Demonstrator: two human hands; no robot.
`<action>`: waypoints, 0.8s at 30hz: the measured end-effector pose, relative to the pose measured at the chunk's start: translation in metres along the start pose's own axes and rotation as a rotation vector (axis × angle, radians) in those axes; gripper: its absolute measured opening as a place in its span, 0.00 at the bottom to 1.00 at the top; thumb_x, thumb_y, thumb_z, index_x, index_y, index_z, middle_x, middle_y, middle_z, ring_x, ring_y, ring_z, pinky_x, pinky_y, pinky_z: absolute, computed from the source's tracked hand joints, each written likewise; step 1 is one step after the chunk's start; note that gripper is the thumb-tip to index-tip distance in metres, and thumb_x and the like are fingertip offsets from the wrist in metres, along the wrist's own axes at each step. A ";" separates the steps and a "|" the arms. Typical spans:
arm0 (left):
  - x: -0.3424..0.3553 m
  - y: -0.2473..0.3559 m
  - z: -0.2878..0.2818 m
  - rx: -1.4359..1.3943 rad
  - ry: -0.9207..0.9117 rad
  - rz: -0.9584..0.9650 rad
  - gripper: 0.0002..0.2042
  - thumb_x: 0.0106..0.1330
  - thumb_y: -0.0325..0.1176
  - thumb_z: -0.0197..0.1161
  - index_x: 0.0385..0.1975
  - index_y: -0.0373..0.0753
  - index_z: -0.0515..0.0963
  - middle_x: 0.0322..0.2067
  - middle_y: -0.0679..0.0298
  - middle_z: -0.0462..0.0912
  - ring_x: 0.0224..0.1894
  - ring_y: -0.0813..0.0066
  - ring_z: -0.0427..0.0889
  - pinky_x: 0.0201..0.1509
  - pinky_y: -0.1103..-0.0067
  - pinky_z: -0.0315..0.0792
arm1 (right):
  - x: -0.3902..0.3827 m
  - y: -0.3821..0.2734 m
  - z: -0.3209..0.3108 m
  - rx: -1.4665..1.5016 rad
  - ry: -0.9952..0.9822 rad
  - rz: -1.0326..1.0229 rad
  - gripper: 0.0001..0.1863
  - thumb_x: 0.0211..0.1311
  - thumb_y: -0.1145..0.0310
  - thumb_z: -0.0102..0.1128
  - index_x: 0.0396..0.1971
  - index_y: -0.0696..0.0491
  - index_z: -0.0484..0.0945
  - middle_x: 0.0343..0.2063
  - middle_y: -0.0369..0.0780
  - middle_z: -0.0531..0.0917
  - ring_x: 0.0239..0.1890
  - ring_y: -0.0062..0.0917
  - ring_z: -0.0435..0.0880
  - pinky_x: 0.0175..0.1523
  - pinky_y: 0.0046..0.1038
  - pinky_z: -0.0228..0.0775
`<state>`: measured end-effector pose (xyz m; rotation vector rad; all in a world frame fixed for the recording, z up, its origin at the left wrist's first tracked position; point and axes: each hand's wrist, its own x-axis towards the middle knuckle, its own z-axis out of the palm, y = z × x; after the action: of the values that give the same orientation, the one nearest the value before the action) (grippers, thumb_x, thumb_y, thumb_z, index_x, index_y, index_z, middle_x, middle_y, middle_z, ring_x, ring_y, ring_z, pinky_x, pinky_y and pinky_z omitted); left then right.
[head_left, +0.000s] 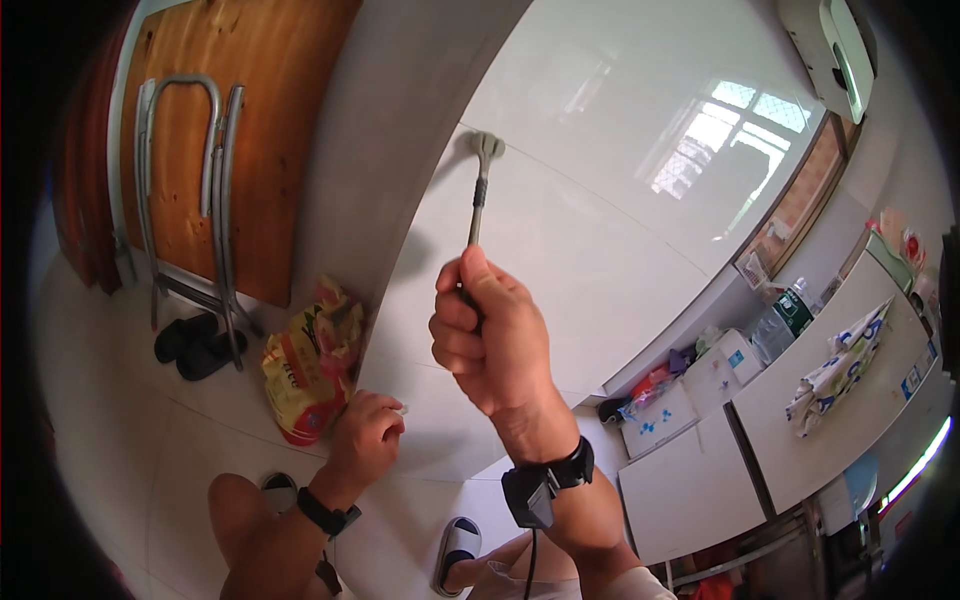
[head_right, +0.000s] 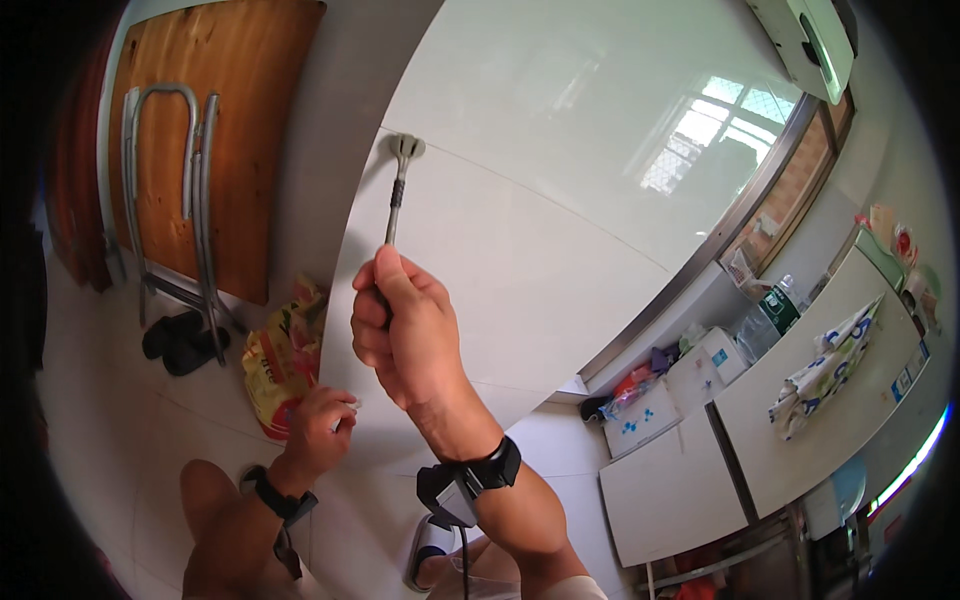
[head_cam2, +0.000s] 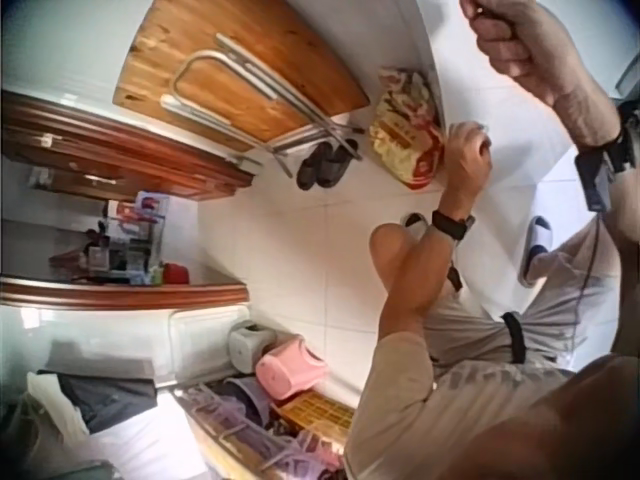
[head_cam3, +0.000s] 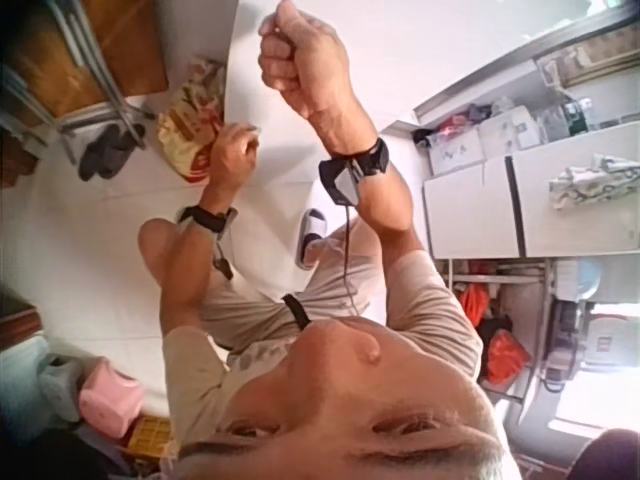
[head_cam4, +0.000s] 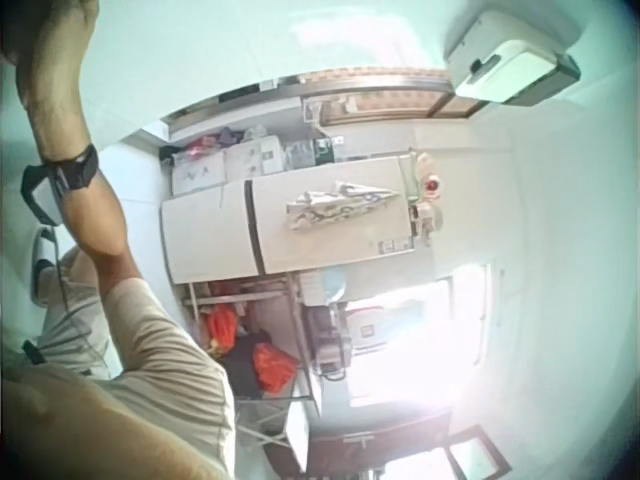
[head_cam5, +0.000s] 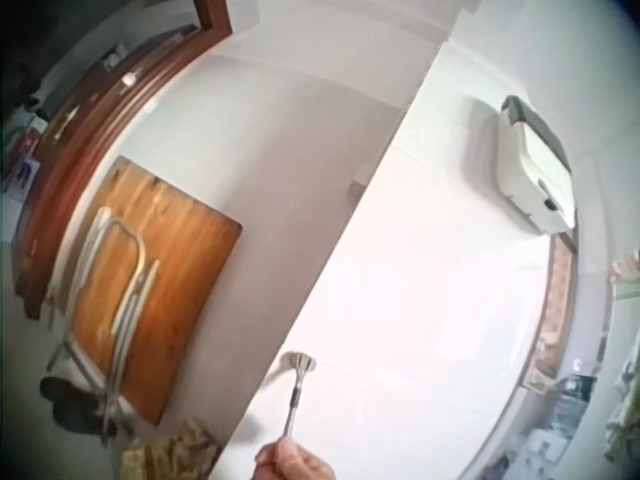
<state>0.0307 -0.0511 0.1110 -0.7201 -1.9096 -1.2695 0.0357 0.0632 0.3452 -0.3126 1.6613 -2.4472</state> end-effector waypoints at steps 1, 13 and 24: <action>0.000 -0.002 -0.001 0.004 -0.002 -0.005 0.09 0.46 0.14 0.65 0.22 0.36 0.75 0.35 0.59 0.83 0.39 0.55 0.80 0.41 0.67 0.76 | -0.002 0.010 -0.003 -0.005 0.038 0.036 0.19 0.81 0.54 0.44 0.33 0.52 0.71 0.17 0.29 0.64 0.13 0.14 0.56 0.17 0.20 0.49; 0.005 0.000 -0.006 0.000 0.021 -0.024 0.08 0.47 0.15 0.65 0.22 0.37 0.77 0.36 0.60 0.83 0.41 0.57 0.81 0.42 0.68 0.76 | 0.002 -0.004 -0.018 -0.033 0.045 -0.082 0.18 0.81 0.55 0.46 0.32 0.52 0.72 0.16 0.26 0.60 0.14 0.11 0.53 0.18 0.19 0.43; 0.010 0.009 -0.016 0.032 0.020 0.010 0.08 0.47 0.16 0.65 0.22 0.36 0.76 0.36 0.59 0.83 0.41 0.56 0.81 0.41 0.68 0.76 | -0.042 0.078 -0.094 -0.001 0.237 0.033 0.17 0.78 0.56 0.52 0.30 0.53 0.73 0.14 0.26 0.60 0.13 0.11 0.54 0.17 0.20 0.42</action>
<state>0.0358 -0.0626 0.1277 -0.6973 -1.9039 -1.2324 0.0525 0.1294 0.2360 0.0068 1.7406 -2.5418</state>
